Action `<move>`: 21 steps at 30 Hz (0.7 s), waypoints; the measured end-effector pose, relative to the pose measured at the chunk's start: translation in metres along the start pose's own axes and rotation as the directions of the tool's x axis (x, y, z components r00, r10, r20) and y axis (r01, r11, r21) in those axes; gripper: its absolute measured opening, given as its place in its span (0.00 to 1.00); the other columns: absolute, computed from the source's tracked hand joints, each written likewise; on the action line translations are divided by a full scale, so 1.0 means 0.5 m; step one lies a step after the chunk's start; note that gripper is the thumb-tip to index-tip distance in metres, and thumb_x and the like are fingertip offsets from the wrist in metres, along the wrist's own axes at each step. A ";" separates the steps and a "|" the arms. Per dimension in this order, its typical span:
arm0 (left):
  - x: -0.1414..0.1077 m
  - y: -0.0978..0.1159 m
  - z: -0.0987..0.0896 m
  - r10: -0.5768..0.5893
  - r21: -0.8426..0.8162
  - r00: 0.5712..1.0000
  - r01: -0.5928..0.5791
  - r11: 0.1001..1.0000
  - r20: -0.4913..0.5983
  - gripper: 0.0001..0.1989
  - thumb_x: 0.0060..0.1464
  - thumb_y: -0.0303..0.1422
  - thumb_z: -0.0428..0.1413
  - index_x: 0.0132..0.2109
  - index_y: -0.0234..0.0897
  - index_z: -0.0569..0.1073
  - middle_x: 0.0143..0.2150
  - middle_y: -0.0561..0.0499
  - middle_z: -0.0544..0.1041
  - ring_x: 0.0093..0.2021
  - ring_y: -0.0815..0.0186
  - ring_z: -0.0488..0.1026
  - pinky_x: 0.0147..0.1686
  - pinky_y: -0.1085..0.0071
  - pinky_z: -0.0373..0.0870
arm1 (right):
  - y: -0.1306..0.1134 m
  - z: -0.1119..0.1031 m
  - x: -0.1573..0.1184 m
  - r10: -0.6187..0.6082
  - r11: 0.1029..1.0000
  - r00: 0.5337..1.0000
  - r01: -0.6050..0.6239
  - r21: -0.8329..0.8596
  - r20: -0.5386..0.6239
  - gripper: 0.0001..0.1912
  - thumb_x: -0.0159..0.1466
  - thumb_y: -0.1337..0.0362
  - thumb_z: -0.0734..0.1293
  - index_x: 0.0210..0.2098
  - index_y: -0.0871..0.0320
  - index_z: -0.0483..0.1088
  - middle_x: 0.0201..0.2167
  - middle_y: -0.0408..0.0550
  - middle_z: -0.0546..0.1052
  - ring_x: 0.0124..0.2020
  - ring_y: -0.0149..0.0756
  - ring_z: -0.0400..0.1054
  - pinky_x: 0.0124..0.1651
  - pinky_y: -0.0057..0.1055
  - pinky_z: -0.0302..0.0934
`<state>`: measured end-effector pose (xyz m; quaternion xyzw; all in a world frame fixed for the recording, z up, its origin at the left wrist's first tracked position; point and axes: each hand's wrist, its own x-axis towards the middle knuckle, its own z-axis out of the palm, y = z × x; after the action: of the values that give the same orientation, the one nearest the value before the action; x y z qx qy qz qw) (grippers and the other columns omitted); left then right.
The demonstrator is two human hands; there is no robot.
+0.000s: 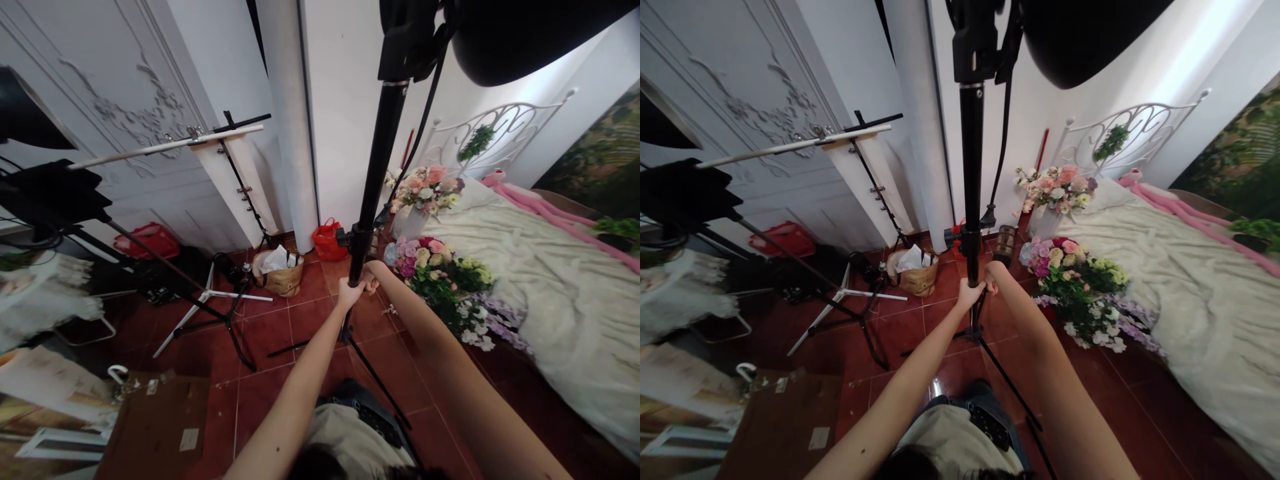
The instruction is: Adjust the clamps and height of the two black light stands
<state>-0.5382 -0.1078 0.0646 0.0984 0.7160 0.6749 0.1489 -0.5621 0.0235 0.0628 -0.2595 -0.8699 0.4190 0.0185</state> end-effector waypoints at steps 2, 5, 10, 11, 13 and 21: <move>-0.002 0.003 -0.002 0.000 0.004 1.000 0.000 1.000 0.012 0.13 0.35 0.32 0.62 0.16 0.32 0.64 0.16 0.56 0.63 0.21 0.73 0.62 0.20 0.78 0.55 | 0.013 -0.006 -0.003 0.077 0.997 0.990 -0.079 0.013 0.120 0.09 0.50 0.70 0.67 0.16 0.66 0.67 0.13 0.44 0.70 0.17 0.24 0.63 0.26 0.25 0.60; -0.004 0.001 -0.006 0.010 0.010 1.000 -0.011 1.000 0.030 0.11 0.35 0.30 0.61 0.17 0.33 0.65 0.17 0.56 0.64 0.21 0.74 0.62 0.21 0.78 0.56 | 0.036 -0.018 -0.021 0.128 0.988 0.956 -0.145 0.047 0.263 0.07 0.43 0.74 0.70 0.16 0.63 0.66 0.11 0.41 0.69 0.16 0.26 0.63 0.24 0.25 0.60; -0.003 -0.012 -0.011 0.017 0.029 0.995 -0.020 0.999 0.097 0.09 0.38 0.30 0.59 0.19 0.33 0.66 0.16 0.56 0.64 0.19 0.74 0.61 0.21 0.78 0.56 | 0.074 -0.016 -0.078 0.087 0.966 0.948 -0.155 0.207 0.307 0.08 0.42 0.77 0.68 0.21 0.62 0.66 0.15 0.40 0.70 0.18 0.29 0.66 0.25 0.24 0.60; -0.001 -0.016 -0.011 0.022 0.034 0.994 -0.026 0.999 0.107 0.09 0.39 0.30 0.58 0.19 0.33 0.67 0.17 0.56 0.65 0.20 0.74 0.62 0.22 0.77 0.56 | 0.081 -0.009 -0.092 0.077 0.957 0.957 -0.150 0.248 0.280 0.07 0.45 0.76 0.67 0.23 0.62 0.66 0.16 0.40 0.71 0.20 0.29 0.66 0.26 0.24 0.61; 0.002 -0.023 -0.011 0.049 0.035 0.994 -0.052 0.998 0.103 0.07 0.39 0.30 0.58 0.21 0.33 0.68 0.19 0.55 0.67 0.21 0.73 0.64 0.24 0.77 0.59 | 0.095 0.010 -0.125 0.070 0.938 0.975 -0.137 0.319 0.212 0.05 0.51 0.72 0.65 0.28 0.61 0.65 0.21 0.41 0.73 0.22 0.28 0.68 0.28 0.23 0.62; 0.008 -0.031 -0.013 0.056 0.022 0.995 -0.058 0.998 0.086 0.11 0.40 0.37 0.62 0.25 0.33 0.72 0.23 0.51 0.71 0.25 0.70 0.68 0.28 0.74 0.63 | 0.167 0.153 -0.344 0.180 0.696 0.961 -0.275 0.663 0.209 0.10 0.57 0.62 0.65 0.38 0.57 0.64 0.38 0.50 0.77 0.28 0.30 0.73 0.32 0.29 0.67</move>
<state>-0.5435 -0.1136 0.0491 0.1491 0.7143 0.6651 0.1588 -0.3962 -0.0691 -0.0166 -0.3123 -0.6133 0.7254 0.0053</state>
